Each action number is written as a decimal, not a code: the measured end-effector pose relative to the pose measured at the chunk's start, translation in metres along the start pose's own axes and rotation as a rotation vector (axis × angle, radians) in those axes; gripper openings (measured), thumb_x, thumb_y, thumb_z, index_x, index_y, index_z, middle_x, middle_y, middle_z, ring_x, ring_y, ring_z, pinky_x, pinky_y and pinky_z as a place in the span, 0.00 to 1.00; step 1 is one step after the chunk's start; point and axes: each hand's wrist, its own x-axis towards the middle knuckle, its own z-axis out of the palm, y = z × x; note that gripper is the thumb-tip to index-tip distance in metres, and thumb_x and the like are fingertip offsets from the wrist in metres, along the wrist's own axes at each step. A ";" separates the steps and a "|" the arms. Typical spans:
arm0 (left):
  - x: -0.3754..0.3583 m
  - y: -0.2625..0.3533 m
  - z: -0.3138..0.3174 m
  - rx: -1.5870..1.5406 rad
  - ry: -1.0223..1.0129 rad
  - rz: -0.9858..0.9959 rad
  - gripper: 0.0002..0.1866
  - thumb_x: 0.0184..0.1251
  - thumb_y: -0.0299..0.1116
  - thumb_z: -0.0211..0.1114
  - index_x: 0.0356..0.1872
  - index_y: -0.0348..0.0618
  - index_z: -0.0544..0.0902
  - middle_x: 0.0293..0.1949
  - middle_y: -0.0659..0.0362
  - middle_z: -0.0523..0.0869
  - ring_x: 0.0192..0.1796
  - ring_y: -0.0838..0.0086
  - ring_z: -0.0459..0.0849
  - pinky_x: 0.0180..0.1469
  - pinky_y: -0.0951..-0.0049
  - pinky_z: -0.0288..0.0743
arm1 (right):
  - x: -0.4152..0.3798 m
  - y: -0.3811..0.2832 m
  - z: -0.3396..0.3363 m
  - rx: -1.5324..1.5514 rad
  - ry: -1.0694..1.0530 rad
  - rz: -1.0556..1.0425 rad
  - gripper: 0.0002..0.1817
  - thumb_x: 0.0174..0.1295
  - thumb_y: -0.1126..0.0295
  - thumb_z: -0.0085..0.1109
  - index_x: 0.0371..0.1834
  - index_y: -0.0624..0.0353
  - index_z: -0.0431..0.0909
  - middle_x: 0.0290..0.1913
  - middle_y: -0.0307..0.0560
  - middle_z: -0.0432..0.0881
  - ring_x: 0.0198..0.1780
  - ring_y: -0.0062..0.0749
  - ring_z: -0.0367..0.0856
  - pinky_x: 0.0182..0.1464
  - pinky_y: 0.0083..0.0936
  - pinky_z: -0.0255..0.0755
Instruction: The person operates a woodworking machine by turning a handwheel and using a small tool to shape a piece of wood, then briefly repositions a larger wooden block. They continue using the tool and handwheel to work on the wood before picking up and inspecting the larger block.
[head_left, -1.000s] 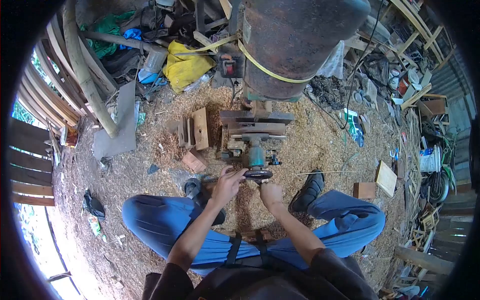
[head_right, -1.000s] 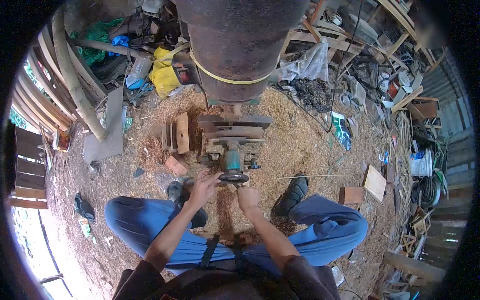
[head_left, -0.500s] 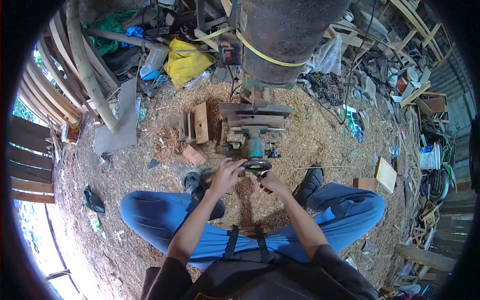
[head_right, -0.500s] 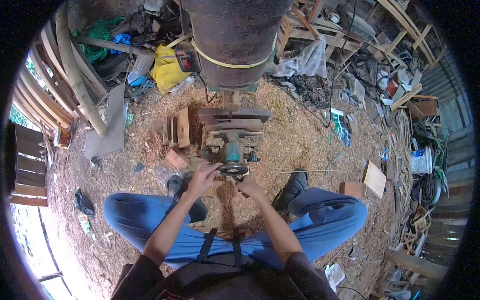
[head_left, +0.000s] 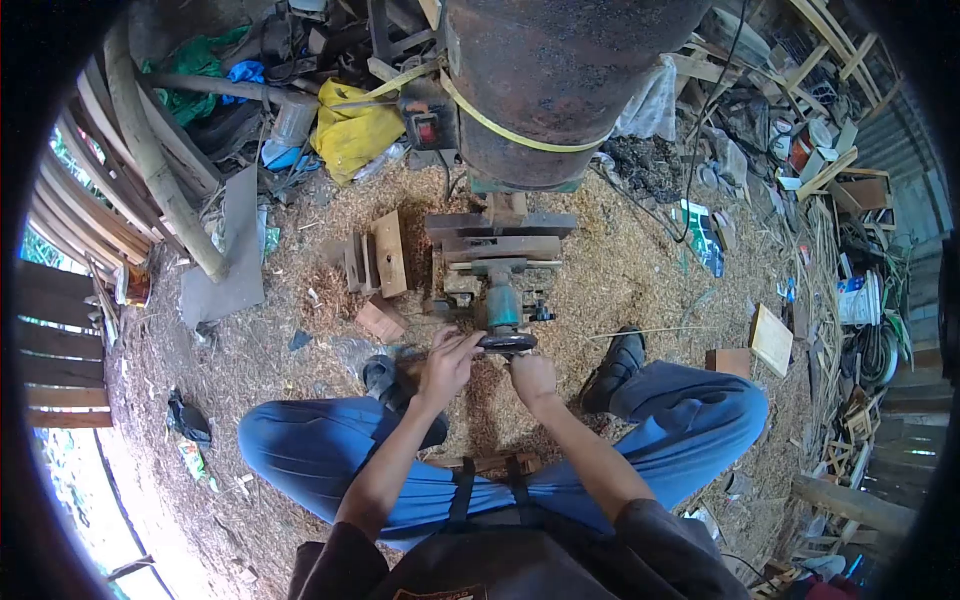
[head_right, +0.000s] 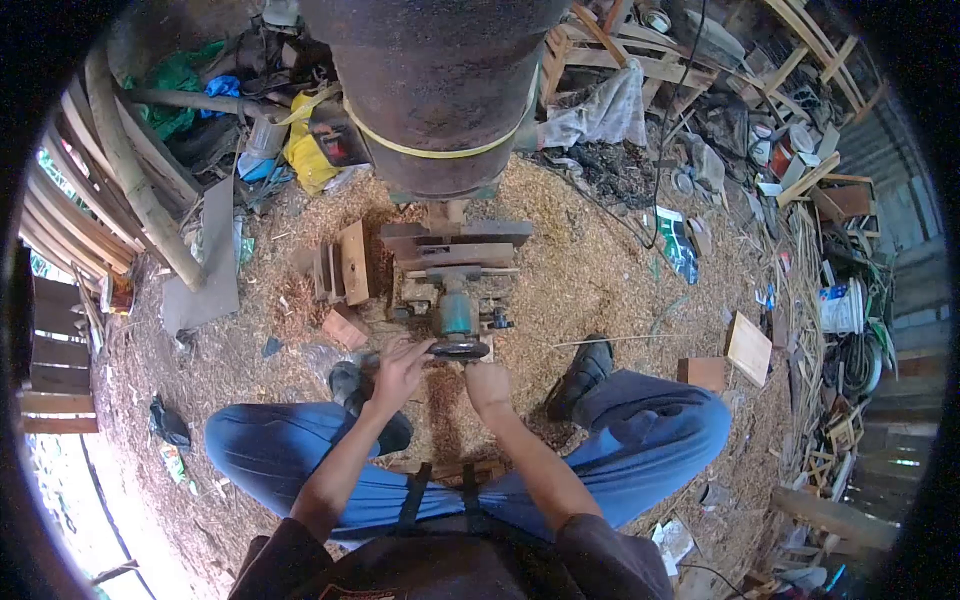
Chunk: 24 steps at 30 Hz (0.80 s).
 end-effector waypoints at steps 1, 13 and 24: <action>0.002 0.001 0.002 0.012 0.020 0.006 0.26 0.57 0.13 0.61 0.58 0.42 0.84 0.36 0.52 0.91 0.44 0.59 0.88 0.67 0.54 0.70 | 0.002 0.002 0.001 0.014 0.012 -0.010 0.13 0.66 0.59 0.61 0.31 0.54 0.89 0.30 0.50 0.89 0.34 0.47 0.90 0.37 0.43 0.83; 0.016 0.008 0.017 -0.030 -0.117 -0.043 0.23 0.62 0.22 0.68 0.60 0.47 0.84 0.40 0.56 0.90 0.48 0.63 0.87 0.72 0.47 0.63 | 0.003 0.075 0.024 0.450 -0.160 0.188 0.19 0.64 0.57 0.66 0.52 0.57 0.84 0.46 0.60 0.86 0.46 0.56 0.86 0.51 0.46 0.80; 0.015 0.007 0.020 -0.008 -0.048 -0.024 0.20 0.59 0.19 0.68 0.54 0.44 0.87 0.36 0.56 0.91 0.44 0.65 0.88 0.70 0.51 0.65 | -0.008 0.077 0.058 0.031 0.034 0.043 0.11 0.65 0.71 0.55 0.44 0.55 0.87 0.50 0.53 0.83 0.57 0.46 0.80 0.59 0.40 0.75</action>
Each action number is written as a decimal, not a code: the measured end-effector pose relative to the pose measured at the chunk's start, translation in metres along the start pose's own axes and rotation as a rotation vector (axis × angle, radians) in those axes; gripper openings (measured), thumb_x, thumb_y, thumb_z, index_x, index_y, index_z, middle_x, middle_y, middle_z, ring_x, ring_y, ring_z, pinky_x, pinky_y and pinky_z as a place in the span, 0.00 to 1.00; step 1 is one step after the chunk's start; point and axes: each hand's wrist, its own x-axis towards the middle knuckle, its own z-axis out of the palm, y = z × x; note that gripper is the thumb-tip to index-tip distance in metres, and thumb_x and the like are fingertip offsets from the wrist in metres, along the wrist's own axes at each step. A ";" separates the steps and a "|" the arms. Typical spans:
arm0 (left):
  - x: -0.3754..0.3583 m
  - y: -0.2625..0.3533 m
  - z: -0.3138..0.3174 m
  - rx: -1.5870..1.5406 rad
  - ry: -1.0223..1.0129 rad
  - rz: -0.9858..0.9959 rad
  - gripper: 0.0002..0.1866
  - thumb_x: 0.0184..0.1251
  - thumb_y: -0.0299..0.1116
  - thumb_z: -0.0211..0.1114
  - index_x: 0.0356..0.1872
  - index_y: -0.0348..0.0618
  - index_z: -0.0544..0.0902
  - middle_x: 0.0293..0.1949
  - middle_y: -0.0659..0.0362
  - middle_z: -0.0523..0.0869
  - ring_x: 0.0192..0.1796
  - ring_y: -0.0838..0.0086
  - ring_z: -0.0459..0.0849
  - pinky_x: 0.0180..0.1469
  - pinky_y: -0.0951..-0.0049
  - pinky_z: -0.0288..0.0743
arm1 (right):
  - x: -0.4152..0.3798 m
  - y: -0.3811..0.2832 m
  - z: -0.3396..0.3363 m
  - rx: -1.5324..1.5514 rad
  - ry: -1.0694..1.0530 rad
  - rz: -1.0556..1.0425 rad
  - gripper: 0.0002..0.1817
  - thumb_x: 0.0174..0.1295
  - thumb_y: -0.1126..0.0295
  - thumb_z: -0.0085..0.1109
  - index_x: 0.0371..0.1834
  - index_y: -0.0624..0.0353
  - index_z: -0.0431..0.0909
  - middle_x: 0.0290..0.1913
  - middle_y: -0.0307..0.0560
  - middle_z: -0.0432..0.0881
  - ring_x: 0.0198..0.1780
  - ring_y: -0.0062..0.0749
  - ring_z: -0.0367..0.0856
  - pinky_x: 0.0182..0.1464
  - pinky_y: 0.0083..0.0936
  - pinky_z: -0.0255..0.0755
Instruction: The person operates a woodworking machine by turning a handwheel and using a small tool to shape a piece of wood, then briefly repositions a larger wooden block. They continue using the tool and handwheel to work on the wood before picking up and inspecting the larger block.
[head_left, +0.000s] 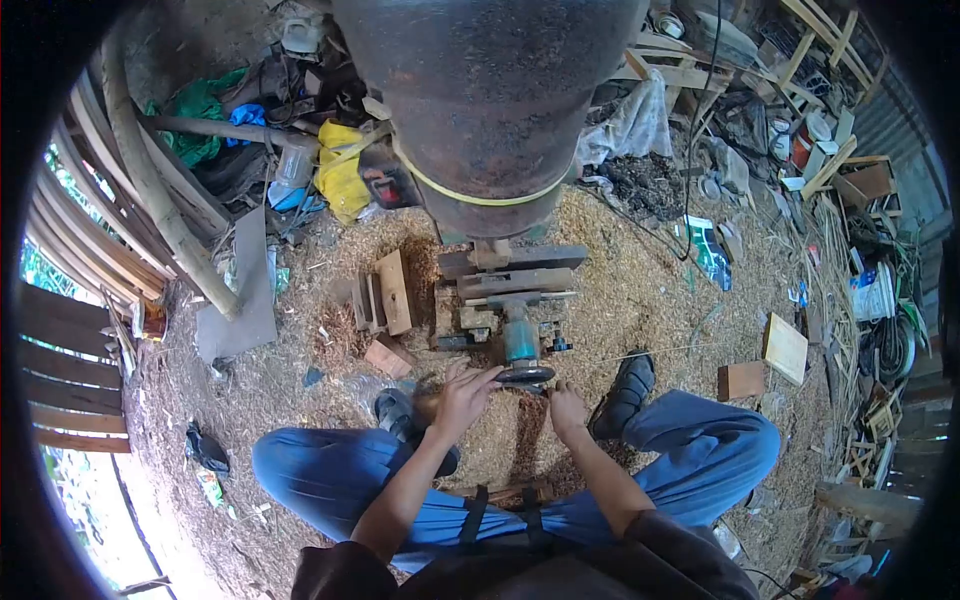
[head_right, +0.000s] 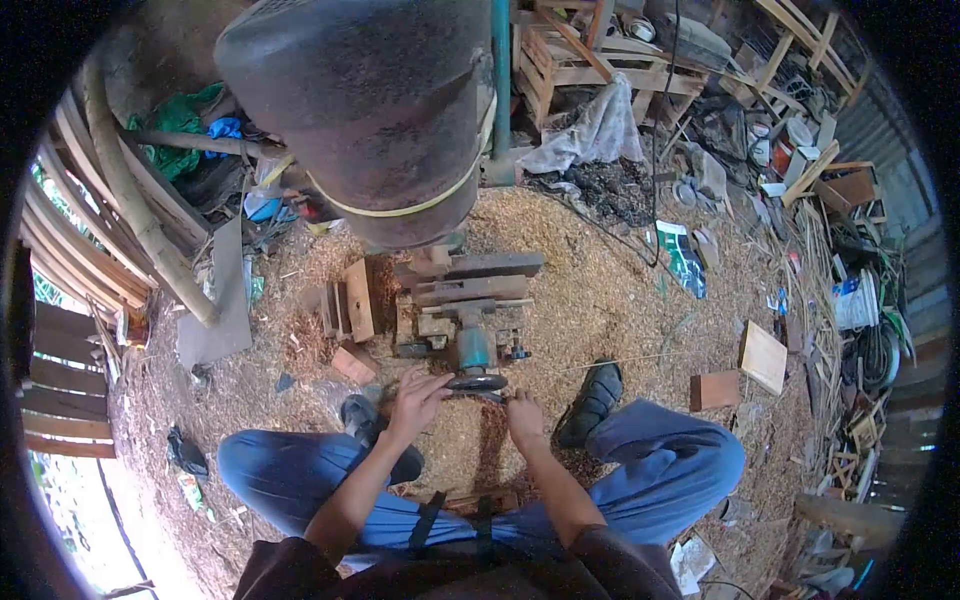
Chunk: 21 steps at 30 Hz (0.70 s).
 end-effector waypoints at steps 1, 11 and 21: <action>0.000 0.002 0.000 0.003 0.004 -0.006 0.20 0.59 0.19 0.68 0.54 0.44 0.87 0.36 0.56 0.91 0.44 0.65 0.88 0.70 0.51 0.65 | 0.003 0.000 0.003 0.034 -0.023 -0.014 0.11 0.65 0.71 0.54 0.44 0.56 0.86 0.49 0.54 0.84 0.56 0.47 0.80 0.59 0.41 0.75; 0.006 0.003 -0.004 -0.036 -0.071 -0.013 0.17 0.64 0.24 0.68 0.55 0.44 0.88 0.38 0.57 0.93 0.46 0.66 0.89 0.73 0.52 0.61 | -0.009 -0.001 -0.015 0.244 0.080 0.114 0.22 0.56 0.65 0.68 0.56 0.56 0.82 0.59 0.53 0.78 0.62 0.50 0.75 0.66 0.45 0.69; -0.003 0.001 -0.017 -0.009 0.015 -0.126 0.17 0.65 0.39 0.73 0.52 0.45 0.89 0.48 0.55 0.92 0.56 0.63 0.86 0.74 0.53 0.61 | -0.027 -0.006 -0.051 0.323 0.380 0.202 0.25 0.61 0.72 0.65 0.63 0.55 0.77 0.60 0.55 0.77 0.63 0.53 0.74 0.64 0.45 0.68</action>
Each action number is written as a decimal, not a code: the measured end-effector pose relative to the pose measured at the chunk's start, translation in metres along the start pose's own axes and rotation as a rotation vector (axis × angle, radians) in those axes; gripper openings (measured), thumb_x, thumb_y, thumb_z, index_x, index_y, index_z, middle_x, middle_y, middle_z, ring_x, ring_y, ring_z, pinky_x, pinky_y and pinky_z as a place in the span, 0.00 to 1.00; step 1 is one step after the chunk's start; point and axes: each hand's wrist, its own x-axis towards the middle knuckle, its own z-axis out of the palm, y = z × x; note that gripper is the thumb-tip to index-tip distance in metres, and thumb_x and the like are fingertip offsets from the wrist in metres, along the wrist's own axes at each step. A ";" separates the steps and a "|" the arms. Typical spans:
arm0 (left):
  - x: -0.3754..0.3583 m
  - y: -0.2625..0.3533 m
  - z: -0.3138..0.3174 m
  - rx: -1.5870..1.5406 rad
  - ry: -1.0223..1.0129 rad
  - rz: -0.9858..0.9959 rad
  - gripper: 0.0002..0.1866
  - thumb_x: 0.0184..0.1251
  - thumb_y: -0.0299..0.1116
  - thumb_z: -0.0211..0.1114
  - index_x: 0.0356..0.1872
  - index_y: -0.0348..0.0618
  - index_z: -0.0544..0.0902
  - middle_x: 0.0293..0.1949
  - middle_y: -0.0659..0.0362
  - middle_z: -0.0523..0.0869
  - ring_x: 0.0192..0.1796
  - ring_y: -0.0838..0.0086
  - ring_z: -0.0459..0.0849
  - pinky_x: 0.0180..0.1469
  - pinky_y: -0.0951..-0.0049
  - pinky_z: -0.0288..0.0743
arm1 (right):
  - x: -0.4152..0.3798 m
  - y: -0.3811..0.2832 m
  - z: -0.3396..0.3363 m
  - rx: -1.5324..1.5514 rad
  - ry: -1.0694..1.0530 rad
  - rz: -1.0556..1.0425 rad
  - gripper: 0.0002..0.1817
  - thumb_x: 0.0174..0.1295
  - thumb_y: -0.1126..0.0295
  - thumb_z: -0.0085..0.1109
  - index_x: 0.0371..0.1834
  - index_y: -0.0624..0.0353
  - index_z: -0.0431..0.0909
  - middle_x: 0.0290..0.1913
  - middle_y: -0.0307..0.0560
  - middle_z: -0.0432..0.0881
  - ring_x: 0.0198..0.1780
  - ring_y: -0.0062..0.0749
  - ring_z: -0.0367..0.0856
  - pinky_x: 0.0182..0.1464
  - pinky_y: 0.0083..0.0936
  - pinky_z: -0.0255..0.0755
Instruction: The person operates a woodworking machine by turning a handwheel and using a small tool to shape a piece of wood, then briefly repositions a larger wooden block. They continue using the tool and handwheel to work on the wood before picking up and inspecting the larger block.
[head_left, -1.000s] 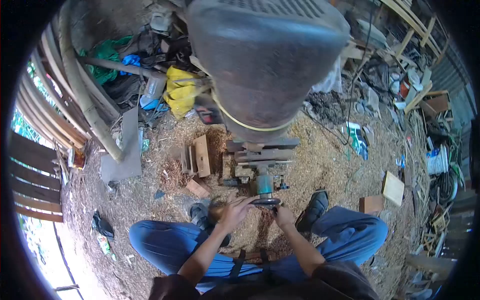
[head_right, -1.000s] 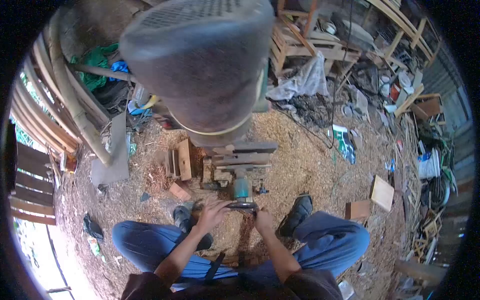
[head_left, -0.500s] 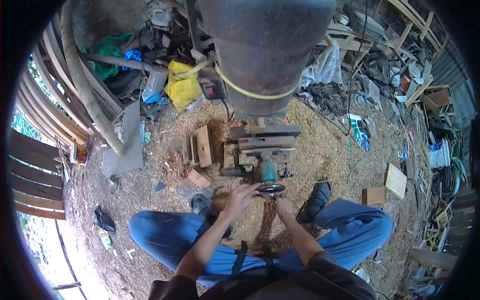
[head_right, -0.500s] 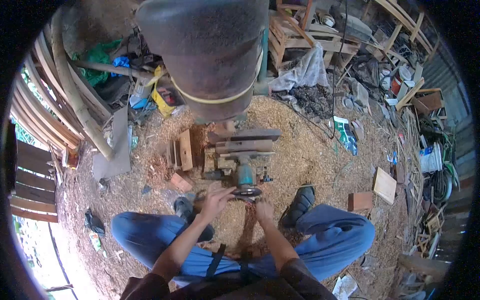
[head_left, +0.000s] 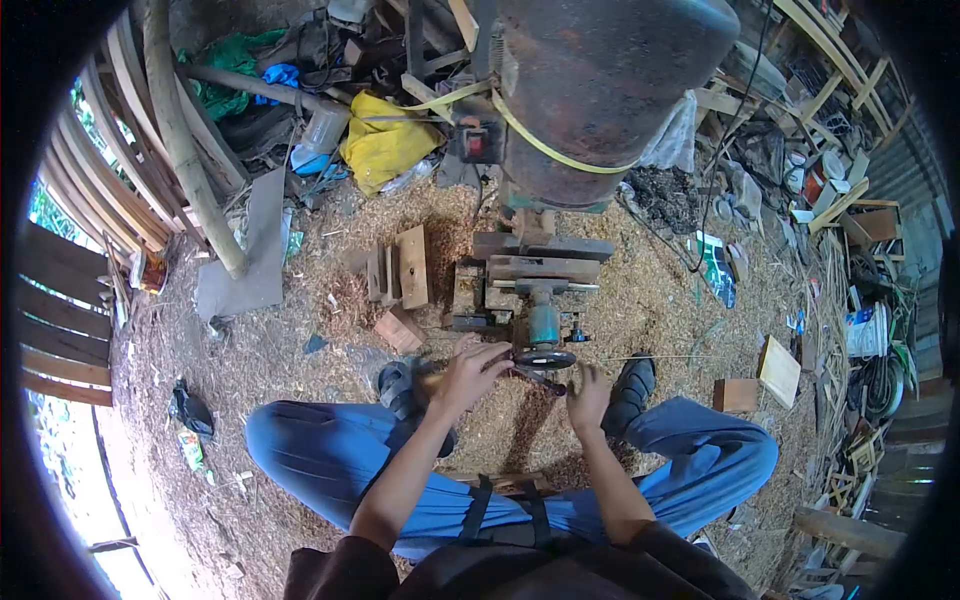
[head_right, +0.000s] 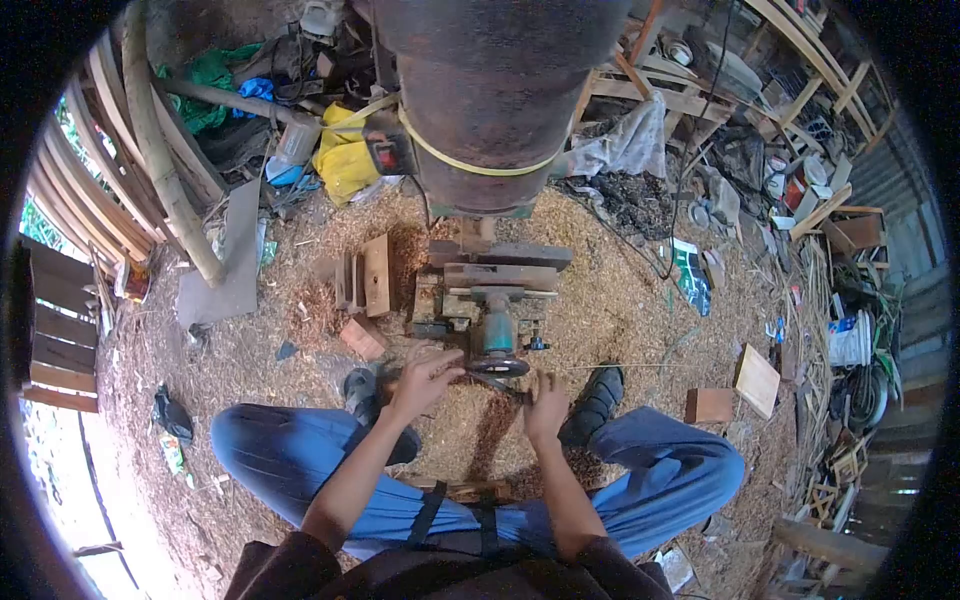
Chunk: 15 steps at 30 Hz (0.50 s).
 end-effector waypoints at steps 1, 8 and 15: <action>0.003 0.001 -0.003 -0.005 0.007 -0.007 0.17 0.65 0.39 0.73 0.52 0.45 0.89 0.48 0.55 0.92 0.56 0.63 0.86 0.74 0.53 0.61 | 0.009 -0.010 -0.017 -0.007 -0.005 -0.007 0.25 0.61 0.72 0.65 0.63 0.55 0.77 0.60 0.55 0.77 0.63 0.53 0.74 0.64 0.45 0.68; -0.001 -0.001 -0.022 0.054 0.071 -0.108 0.16 0.68 0.41 0.70 0.52 0.44 0.89 0.52 0.56 0.90 0.61 0.64 0.83 0.77 0.53 0.57 | 0.024 -0.098 -0.089 0.154 0.315 -0.337 0.23 0.57 0.78 0.62 0.58 0.56 0.78 0.57 0.52 0.78 0.57 0.51 0.75 0.61 0.46 0.67; -0.009 -0.052 -0.028 0.189 0.002 -0.181 0.21 0.74 0.40 0.63 0.64 0.43 0.80 0.64 0.52 0.82 0.69 0.60 0.76 0.78 0.50 0.51 | 0.020 -0.180 -0.037 0.061 0.094 -0.535 0.22 0.58 0.74 0.63 0.58 0.55 0.77 0.59 0.51 0.77 0.65 0.50 0.73 0.71 0.51 0.60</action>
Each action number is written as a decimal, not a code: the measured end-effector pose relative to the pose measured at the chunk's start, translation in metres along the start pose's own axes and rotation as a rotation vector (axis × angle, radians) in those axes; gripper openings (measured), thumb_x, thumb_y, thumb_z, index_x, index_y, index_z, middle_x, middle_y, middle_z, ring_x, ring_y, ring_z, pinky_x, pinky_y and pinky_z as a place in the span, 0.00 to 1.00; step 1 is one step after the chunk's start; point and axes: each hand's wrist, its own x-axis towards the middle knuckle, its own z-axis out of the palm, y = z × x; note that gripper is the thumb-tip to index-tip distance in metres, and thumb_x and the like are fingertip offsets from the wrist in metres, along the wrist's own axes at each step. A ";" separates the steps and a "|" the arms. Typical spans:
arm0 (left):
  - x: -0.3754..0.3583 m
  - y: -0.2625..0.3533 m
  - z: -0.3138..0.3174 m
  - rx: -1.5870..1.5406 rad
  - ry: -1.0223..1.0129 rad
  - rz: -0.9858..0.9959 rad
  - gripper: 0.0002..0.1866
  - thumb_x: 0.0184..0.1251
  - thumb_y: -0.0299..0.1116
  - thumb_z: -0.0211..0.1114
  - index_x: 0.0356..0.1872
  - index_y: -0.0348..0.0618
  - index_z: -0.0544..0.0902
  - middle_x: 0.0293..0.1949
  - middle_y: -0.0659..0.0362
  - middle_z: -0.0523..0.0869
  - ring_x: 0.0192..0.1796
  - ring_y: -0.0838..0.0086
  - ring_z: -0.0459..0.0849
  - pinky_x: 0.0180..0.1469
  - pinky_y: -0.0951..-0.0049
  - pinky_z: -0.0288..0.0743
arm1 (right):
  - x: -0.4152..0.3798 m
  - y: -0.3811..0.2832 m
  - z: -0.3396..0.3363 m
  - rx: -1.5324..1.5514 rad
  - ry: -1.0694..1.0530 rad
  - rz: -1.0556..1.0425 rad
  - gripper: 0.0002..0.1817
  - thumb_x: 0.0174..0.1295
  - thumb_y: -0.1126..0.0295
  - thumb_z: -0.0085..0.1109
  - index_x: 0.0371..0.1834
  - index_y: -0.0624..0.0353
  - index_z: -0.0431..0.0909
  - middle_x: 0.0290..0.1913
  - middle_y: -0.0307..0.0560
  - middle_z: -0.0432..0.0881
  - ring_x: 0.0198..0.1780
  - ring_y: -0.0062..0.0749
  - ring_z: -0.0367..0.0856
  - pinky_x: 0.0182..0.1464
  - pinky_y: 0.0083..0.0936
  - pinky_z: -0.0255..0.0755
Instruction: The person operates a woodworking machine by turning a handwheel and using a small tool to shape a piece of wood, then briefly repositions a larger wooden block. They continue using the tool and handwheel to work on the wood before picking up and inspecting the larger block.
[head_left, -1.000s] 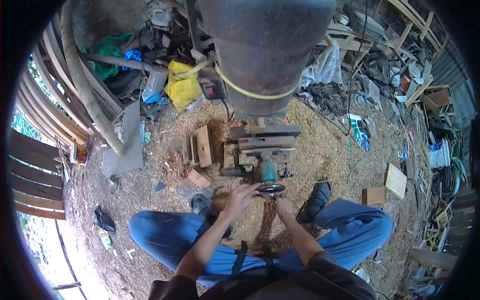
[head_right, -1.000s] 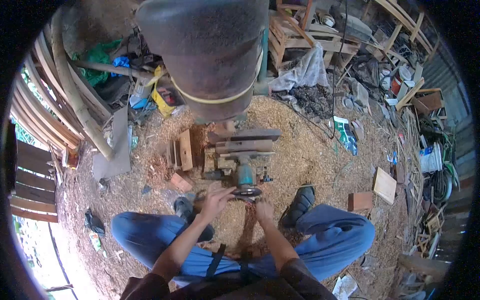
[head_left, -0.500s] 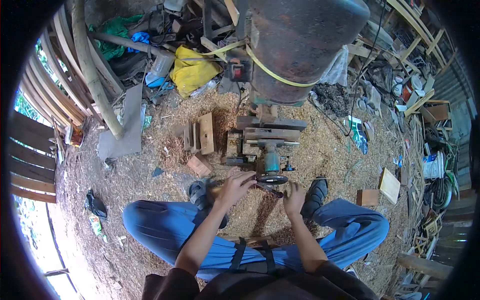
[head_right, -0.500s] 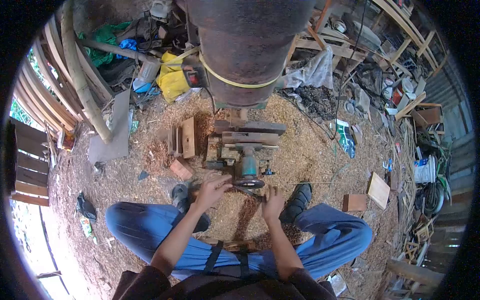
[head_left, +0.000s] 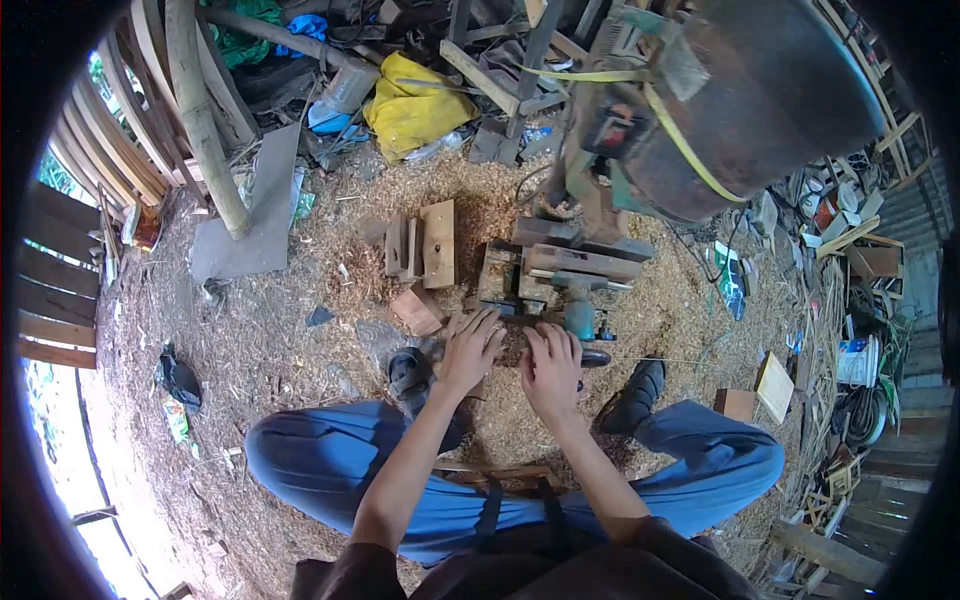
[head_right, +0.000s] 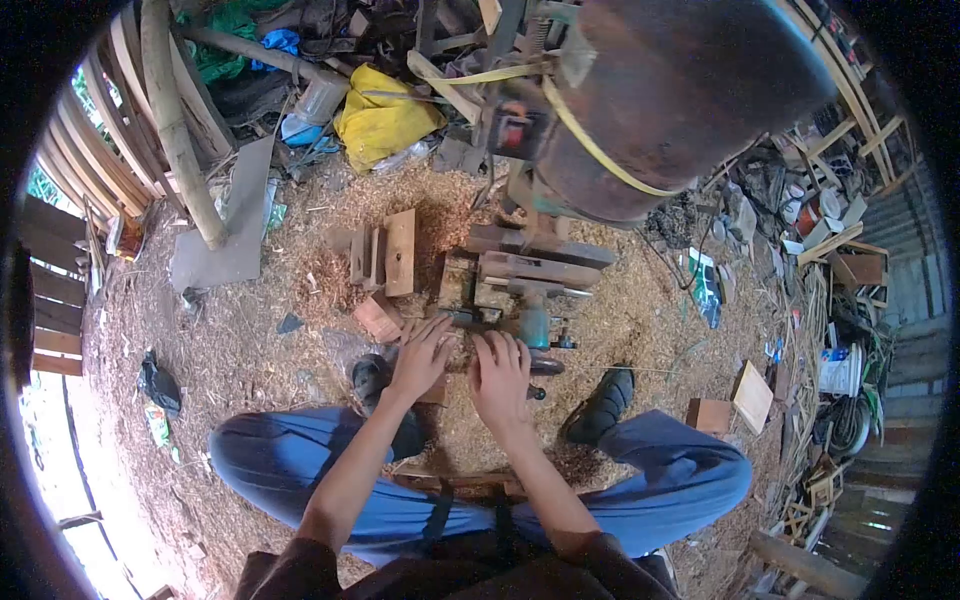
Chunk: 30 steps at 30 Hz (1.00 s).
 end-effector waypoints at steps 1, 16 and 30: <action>0.004 -0.008 0.005 0.038 -0.007 0.015 0.23 0.76 0.40 0.61 0.66 0.43 0.78 0.67 0.52 0.79 0.72 0.61 0.73 0.79 0.50 0.50 | 0.003 -0.006 0.007 0.010 -0.025 0.010 0.23 0.58 0.74 0.63 0.59 0.55 0.77 0.59 0.52 0.77 0.66 0.50 0.72 0.71 0.52 0.59; 0.079 -0.063 0.070 0.496 -0.035 -0.072 0.30 0.81 0.49 0.47 0.74 0.39 0.69 0.76 0.50 0.67 0.81 0.60 0.59 0.81 0.40 0.35 | 0.021 -0.020 0.034 0.023 -0.080 0.112 0.21 0.59 0.74 0.65 0.57 0.59 0.78 0.58 0.51 0.78 0.65 0.48 0.73 0.70 0.49 0.59; 0.088 -0.059 0.070 0.295 -0.094 0.169 0.24 0.75 0.37 0.54 0.68 0.41 0.75 0.71 0.50 0.75 0.76 0.62 0.69 0.81 0.40 0.41 | 0.021 -0.018 0.036 0.188 -0.044 0.167 0.18 0.58 0.79 0.63 0.54 0.58 0.79 0.55 0.51 0.78 0.61 0.51 0.74 0.64 0.45 0.67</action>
